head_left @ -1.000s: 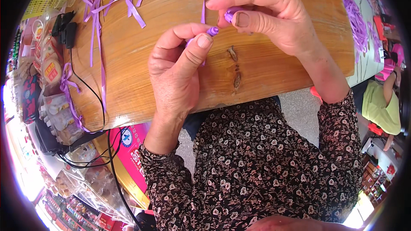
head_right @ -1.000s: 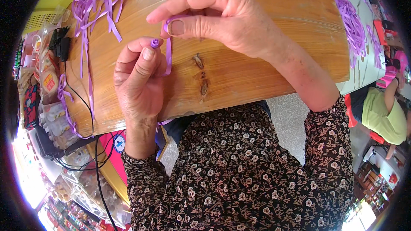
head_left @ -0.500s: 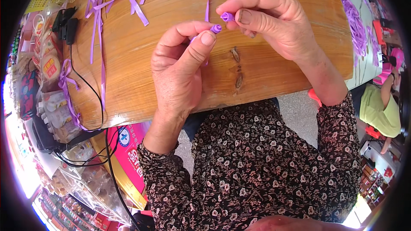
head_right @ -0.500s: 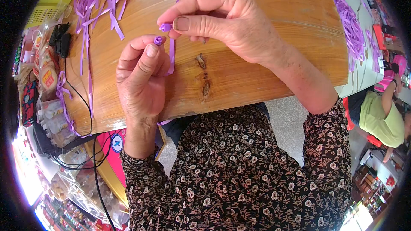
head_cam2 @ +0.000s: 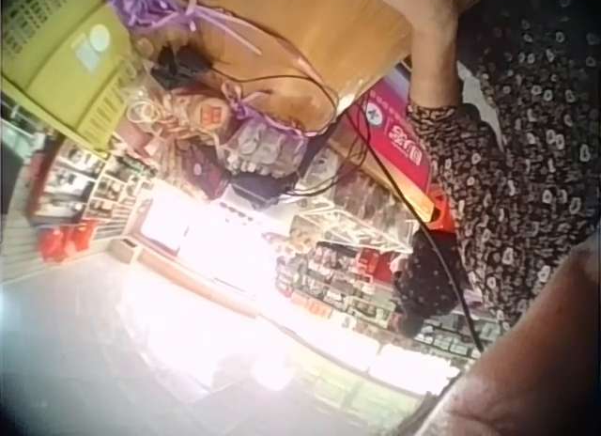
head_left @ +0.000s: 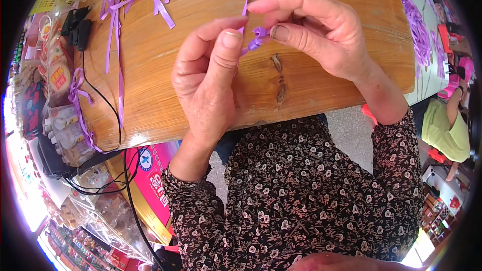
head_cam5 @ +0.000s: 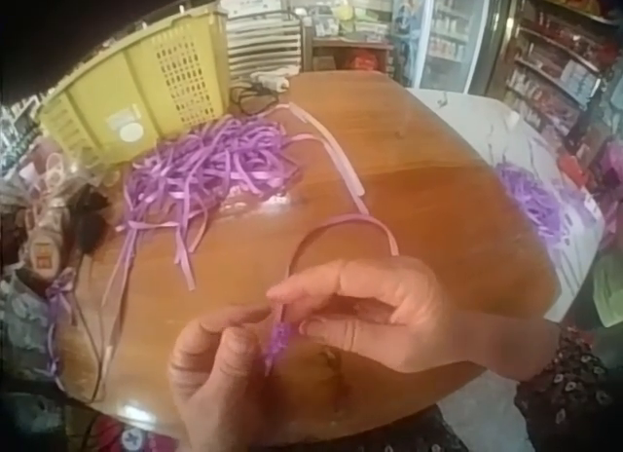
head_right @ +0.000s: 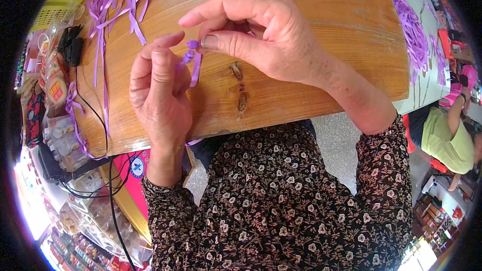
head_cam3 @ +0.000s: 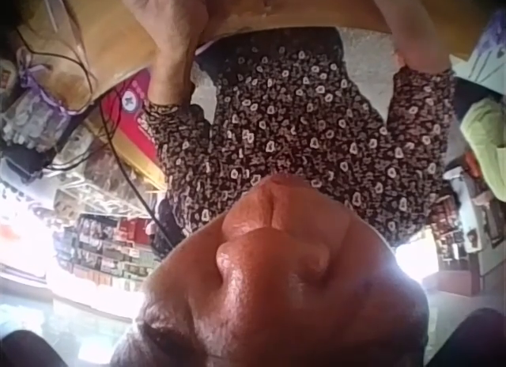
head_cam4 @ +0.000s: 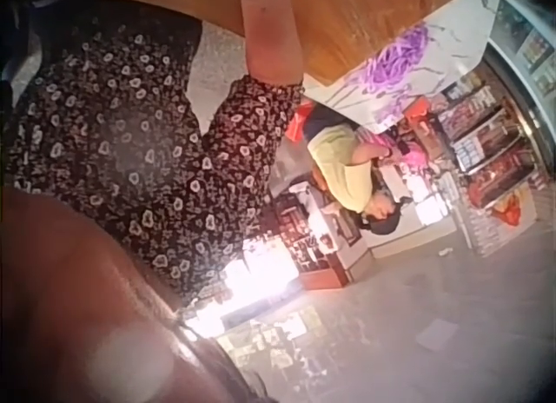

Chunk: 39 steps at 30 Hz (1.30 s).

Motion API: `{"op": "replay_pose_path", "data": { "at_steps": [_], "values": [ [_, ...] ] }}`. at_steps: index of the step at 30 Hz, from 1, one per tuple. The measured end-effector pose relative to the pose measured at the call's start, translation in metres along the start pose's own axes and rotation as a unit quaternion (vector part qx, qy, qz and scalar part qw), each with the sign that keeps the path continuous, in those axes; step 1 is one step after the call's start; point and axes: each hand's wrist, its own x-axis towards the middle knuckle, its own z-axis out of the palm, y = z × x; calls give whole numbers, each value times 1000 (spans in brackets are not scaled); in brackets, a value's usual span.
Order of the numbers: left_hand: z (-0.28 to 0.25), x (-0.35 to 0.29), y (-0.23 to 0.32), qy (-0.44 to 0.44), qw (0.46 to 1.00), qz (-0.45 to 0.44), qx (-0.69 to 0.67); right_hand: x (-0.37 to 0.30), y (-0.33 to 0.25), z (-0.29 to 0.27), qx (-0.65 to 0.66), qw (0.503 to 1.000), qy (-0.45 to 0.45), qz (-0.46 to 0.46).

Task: Tying small purple ribbons into knots or bows on a wooden table.

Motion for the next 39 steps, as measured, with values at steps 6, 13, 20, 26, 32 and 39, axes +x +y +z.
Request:
{"op": "replay_pose_path", "data": {
  "at_steps": [6,13,20,26,32,39],
  "values": [
    [-2,-1,-5,-68,990,21,119,-1,0,2,62,998,1,4],
    [-3,-3,-8,-27,987,107,118,-2,-8,4,96,995,-9,38],
    [1,-2,-8,-2,969,152,192,25,48,-14,13,901,-98,-422],
    [-4,-4,-8,-54,963,153,214,10,-20,-3,263,936,15,233],
    [-5,-4,-4,-79,954,156,245,5,12,7,284,951,-7,120],
    [-2,-1,-12,-26,965,185,184,4,6,15,308,938,26,158]
  ]
}}
